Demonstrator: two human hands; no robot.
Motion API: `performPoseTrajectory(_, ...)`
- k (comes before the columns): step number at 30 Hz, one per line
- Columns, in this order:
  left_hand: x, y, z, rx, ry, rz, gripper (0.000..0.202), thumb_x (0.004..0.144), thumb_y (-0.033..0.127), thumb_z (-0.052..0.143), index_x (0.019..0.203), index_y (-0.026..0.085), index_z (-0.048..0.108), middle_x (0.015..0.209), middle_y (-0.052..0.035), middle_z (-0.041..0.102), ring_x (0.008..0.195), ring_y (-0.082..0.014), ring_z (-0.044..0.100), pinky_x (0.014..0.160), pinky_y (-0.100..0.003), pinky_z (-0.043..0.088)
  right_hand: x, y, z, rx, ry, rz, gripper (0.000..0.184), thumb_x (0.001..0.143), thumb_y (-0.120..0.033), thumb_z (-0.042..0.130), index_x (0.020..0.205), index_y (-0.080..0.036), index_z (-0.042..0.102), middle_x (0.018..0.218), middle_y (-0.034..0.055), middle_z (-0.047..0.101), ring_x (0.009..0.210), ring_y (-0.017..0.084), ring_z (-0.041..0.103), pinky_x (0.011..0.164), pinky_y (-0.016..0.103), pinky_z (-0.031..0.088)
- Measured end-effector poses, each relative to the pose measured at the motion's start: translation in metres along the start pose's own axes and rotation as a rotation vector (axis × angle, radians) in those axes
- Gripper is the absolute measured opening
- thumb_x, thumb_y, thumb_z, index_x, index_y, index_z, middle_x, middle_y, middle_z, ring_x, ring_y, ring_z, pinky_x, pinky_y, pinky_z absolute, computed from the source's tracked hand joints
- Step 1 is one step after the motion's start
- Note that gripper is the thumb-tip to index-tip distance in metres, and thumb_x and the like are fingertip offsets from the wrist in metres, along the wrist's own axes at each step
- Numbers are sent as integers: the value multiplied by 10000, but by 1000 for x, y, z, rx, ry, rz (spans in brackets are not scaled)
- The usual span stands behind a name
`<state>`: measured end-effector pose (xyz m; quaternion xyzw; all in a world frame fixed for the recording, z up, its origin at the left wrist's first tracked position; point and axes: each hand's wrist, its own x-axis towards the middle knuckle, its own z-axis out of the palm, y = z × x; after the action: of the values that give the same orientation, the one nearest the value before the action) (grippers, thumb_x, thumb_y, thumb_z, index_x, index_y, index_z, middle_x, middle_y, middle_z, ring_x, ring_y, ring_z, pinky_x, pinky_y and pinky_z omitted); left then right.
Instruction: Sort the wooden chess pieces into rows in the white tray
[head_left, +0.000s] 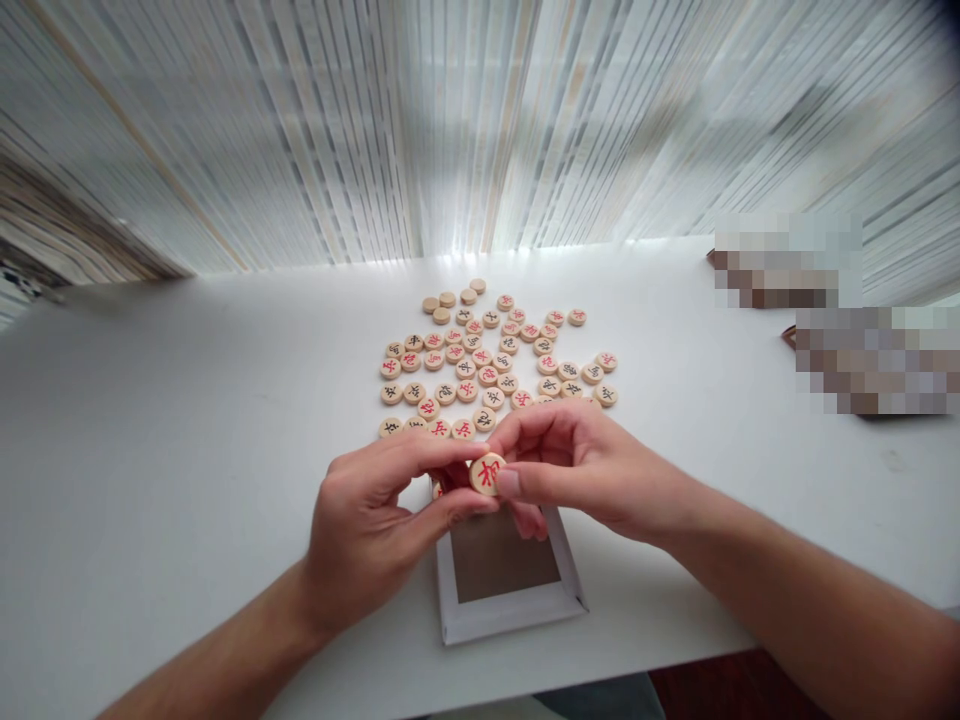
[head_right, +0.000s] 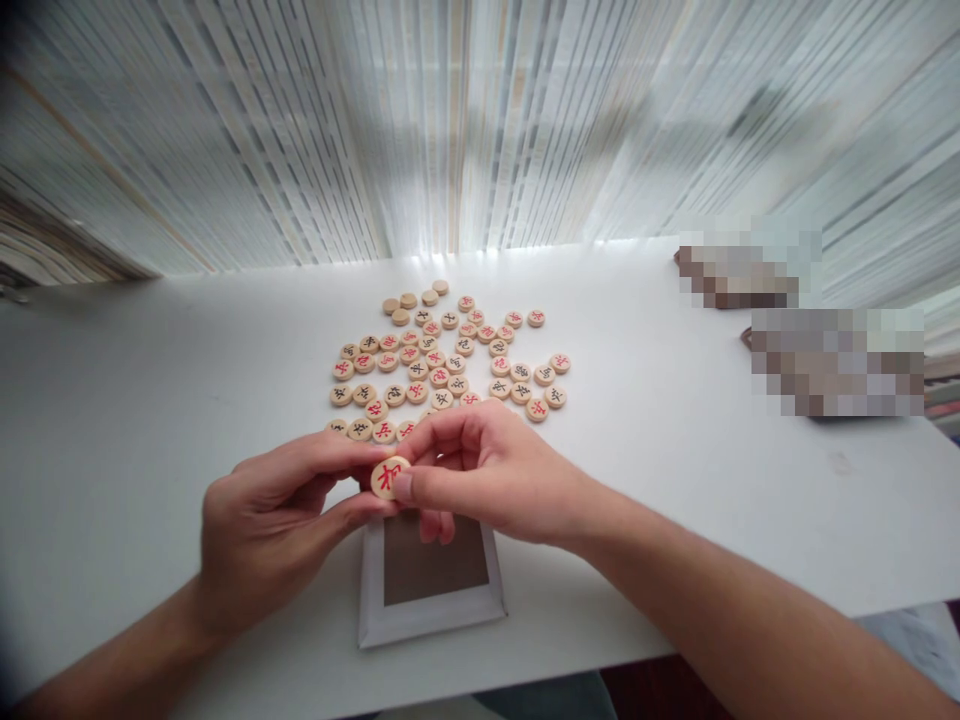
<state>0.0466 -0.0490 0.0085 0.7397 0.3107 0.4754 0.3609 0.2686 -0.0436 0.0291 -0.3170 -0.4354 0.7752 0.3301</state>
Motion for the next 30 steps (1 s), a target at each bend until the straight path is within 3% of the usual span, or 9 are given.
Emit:
performPoseTrajectory(8,-1,1,0,-14,28,-34,347,917,144,850,1234,284,832,990,-47,799,823,-156,727,738,-253,635,1,1,3,5,111,-52,380,659,-238,1039,924,-146,782,711,12,756,556,106,664,552,204,577)
performPoseTrajectory(16,-1,-1,1,6,105,-71,298,911,65,828,1127,269,849,1023,-28,815,933,-153,766,822,-223,640,-2,6,3,-341,257,-258,270,777,-321,978,946,-167,836,746,41,751,584,127,635,517,226,496)
performPoseTrajectory(21,-2,-2,1,-13,106,-55,345,896,61,847,1169,271,842,1051,-27,828,889,-147,772,813,-240,645,-1,7,3,-257,244,-291,313,782,-327,977,1025,-174,851,723,30,759,589,136,659,530,234,547)
performPoseTrajectory(30,-1,1,-1,65,148,72,366,855,39,877,1128,281,855,1001,-24,867,845,-176,788,770,-285,647,3,8,2,-106,170,-226,265,754,-243,995,973,-192,854,707,5,752,549,119,676,518,211,588)
